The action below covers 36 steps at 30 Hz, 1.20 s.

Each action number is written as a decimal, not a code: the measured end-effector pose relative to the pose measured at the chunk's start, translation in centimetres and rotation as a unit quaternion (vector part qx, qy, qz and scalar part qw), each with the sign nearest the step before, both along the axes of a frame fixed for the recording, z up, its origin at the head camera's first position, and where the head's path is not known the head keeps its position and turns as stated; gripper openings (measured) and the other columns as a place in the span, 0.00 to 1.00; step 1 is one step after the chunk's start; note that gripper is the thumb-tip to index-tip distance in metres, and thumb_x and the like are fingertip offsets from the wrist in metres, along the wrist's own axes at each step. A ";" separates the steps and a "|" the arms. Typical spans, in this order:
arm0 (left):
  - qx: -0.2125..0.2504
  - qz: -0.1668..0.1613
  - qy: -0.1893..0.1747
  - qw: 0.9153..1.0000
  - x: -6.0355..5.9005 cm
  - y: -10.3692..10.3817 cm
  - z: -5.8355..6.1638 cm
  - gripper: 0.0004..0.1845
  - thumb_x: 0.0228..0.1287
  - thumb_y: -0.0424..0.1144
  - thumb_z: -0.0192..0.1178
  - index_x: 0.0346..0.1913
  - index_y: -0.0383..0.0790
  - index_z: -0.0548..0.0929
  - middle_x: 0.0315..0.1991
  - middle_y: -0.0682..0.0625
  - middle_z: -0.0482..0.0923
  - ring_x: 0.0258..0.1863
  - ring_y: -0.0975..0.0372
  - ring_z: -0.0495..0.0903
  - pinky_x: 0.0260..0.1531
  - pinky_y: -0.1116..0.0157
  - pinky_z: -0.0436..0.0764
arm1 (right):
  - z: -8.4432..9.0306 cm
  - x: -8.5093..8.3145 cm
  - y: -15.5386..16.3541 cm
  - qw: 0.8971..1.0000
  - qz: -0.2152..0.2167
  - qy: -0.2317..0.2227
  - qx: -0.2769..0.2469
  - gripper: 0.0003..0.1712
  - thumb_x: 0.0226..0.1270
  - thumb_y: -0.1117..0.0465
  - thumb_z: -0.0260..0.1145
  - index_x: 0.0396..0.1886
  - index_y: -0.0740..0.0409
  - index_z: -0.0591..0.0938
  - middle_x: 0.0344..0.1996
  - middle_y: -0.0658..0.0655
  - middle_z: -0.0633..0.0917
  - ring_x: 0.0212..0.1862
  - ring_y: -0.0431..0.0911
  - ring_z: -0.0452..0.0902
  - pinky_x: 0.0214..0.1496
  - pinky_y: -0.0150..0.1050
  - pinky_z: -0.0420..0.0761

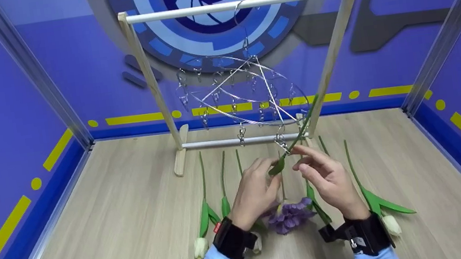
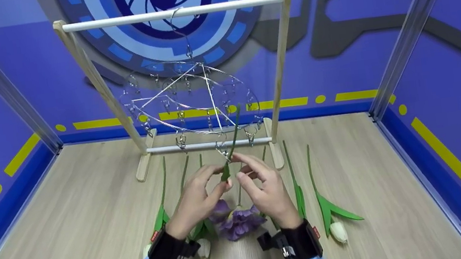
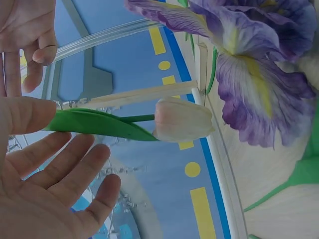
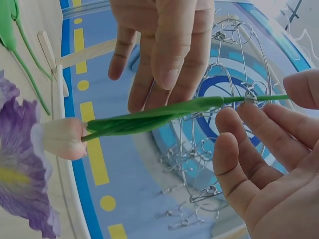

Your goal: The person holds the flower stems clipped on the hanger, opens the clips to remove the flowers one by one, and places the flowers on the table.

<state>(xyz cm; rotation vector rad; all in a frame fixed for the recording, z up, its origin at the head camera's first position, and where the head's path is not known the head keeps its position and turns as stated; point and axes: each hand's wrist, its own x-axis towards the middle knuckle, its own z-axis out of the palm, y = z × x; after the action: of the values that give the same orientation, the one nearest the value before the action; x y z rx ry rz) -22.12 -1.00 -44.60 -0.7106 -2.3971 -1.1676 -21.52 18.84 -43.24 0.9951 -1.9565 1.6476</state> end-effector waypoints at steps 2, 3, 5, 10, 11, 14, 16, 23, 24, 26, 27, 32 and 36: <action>0.003 0.004 -0.002 1.000 0.3 -0.3 0.1 0.16 0.67 0.30 0.65 0.56 0.36 0.83 0.49 0.45 0.84 0.48 0.54 0.84 0.54 0.61 0.82 | 0.1 0.2 -0.1 1.000 0.007 0.006 0.006 0.26 0.70 0.84 0.54 0.67 0.77 0.73 0.58 0.61 0.83 0.47 0.44 0.83 0.43 0.28 0.78; 0.005 0.006 -0.002 1.000 0.4 -0.4 0.1 0.14 0.67 0.30 0.65 0.55 0.36 0.84 0.49 0.45 0.84 0.49 0.53 0.84 0.54 0.60 0.82 | 0.2 0.3 -0.2 1.000 0.010 0.009 0.009 0.26 0.70 0.84 0.54 0.67 0.76 0.73 0.58 0.61 0.83 0.47 0.44 0.83 0.43 0.28 0.77; 0.009 0.005 -0.001 1.000 0.6 -0.7 0.2 0.12 0.67 0.31 0.66 0.52 0.37 0.84 0.48 0.45 0.84 0.50 0.52 0.84 0.54 0.59 0.82 | 0.3 0.4 -0.2 1.000 0.011 0.012 0.017 0.27 0.70 0.84 0.54 0.68 0.74 0.74 0.58 0.60 0.83 0.48 0.43 0.83 0.45 0.28 0.78; 0.018 0.002 0.006 1.000 1.1 -1.4 0.3 0.09 0.68 0.34 0.68 0.48 0.37 0.83 0.46 0.45 0.83 0.49 0.53 0.84 0.53 0.59 0.82 | 0.5 0.7 -0.6 0.999 0.020 0.018 0.029 0.28 0.70 0.84 0.54 0.68 0.72 0.75 0.59 0.58 0.83 0.49 0.43 0.83 0.46 0.29 0.78; 0.021 0.002 0.008 1.000 1.2 -1.5 0.3 0.09 0.68 0.34 0.68 0.48 0.37 0.83 0.46 0.44 0.83 0.48 0.53 0.84 0.53 0.59 0.82 | 0.6 0.8 -0.7 0.999 0.024 0.018 0.030 0.28 0.70 0.84 0.54 0.68 0.72 0.75 0.59 0.58 0.84 0.49 0.44 0.83 0.46 0.29 0.79; 0.025 0.002 0.011 1.000 1.5 -2.0 0.2 0.10 0.67 0.36 0.69 0.47 0.37 0.82 0.44 0.45 0.82 0.46 0.54 0.83 0.50 0.60 0.82 | 0.6 0.9 -1.0 0.999 0.036 0.020 0.033 0.28 0.69 0.84 0.54 0.68 0.71 0.75 0.60 0.57 0.84 0.48 0.45 0.83 0.47 0.29 0.79; 0.031 0.000 0.010 0.999 1.6 -2.2 0.2 0.10 0.68 0.37 0.69 0.47 0.37 0.82 0.43 0.46 0.81 0.44 0.55 0.83 0.47 0.60 0.83 | 0.6 0.9 -1.1 0.998 0.048 0.022 0.032 0.29 0.69 0.84 0.54 0.68 0.71 0.75 0.61 0.56 0.83 0.48 0.45 0.83 0.47 0.30 0.79; 0.041 -0.002 -0.010 0.999 2.3 -3.0 0.3 0.07 0.70 0.37 0.68 0.44 0.41 0.80 0.38 0.52 0.80 0.38 0.62 0.80 0.39 0.64 0.81 | 0.4 0.7 -1.5 0.996 0.073 0.036 0.035 0.30 0.68 0.85 0.53 0.69 0.71 0.75 0.62 0.59 0.83 0.49 0.45 0.84 0.50 0.31 0.81; 0.043 -0.001 -0.011 0.999 2.4 -3.1 0.3 0.06 0.70 0.37 0.67 0.43 0.42 0.80 0.38 0.52 0.79 0.37 0.62 0.79 0.38 0.65 0.81 | 0.4 0.8 -1.5 0.996 0.072 0.034 0.038 0.30 0.68 0.85 0.54 0.69 0.71 0.75 0.62 0.59 0.83 0.49 0.45 0.84 0.50 0.31 0.81; 0.047 0.000 -0.011 0.999 2.5 -3.4 0.3 0.05 0.71 0.36 0.66 0.43 0.42 0.80 0.37 0.53 0.79 0.36 0.63 0.79 0.36 0.65 0.80 | 0.4 0.8 -1.6 0.996 0.070 0.028 0.045 0.29 0.68 0.84 0.54 0.68 0.70 0.75 0.61 0.59 0.83 0.48 0.47 0.84 0.51 0.32 0.82; 0.048 0.003 -0.010 0.999 2.6 -3.5 0.3 0.05 0.71 0.36 0.66 0.42 0.42 0.80 0.36 0.53 0.79 0.35 0.63 0.79 0.36 0.65 0.80 | 0.4 0.8 -1.6 0.996 0.068 0.026 0.048 0.29 0.68 0.84 0.55 0.68 0.71 0.75 0.61 0.60 0.84 0.48 0.48 0.84 0.50 0.32 0.82; 0.050 0.010 -0.006 0.999 2.8 -3.9 0.3 0.06 0.68 0.33 0.67 0.42 0.40 0.80 0.36 0.51 0.80 0.35 0.62 0.80 0.38 0.63 0.82 | 0.4 0.9 -1.6 0.997 0.056 0.018 0.055 0.27 0.68 0.83 0.56 0.67 0.71 0.76 0.60 0.60 0.84 0.47 0.47 0.84 0.48 0.32 0.82; 0.050 0.008 -0.013 0.999 2.9 -4.1 0.2 0.08 0.67 0.30 0.67 0.47 0.37 0.81 0.39 0.48 0.82 0.38 0.61 0.82 0.41 0.63 0.83 | 0.2 0.7 -1.6 0.997 0.055 0.029 0.044 0.28 0.68 0.84 0.55 0.67 0.71 0.76 0.60 0.60 0.84 0.48 0.45 0.84 0.50 0.32 0.82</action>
<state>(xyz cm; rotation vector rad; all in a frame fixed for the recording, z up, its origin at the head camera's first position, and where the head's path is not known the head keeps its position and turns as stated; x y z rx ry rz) -19.21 -5.05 -44.36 -0.6474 -2.3422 -1.2868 -20.85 17.22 -43.01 1.1907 -1.9839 1.5820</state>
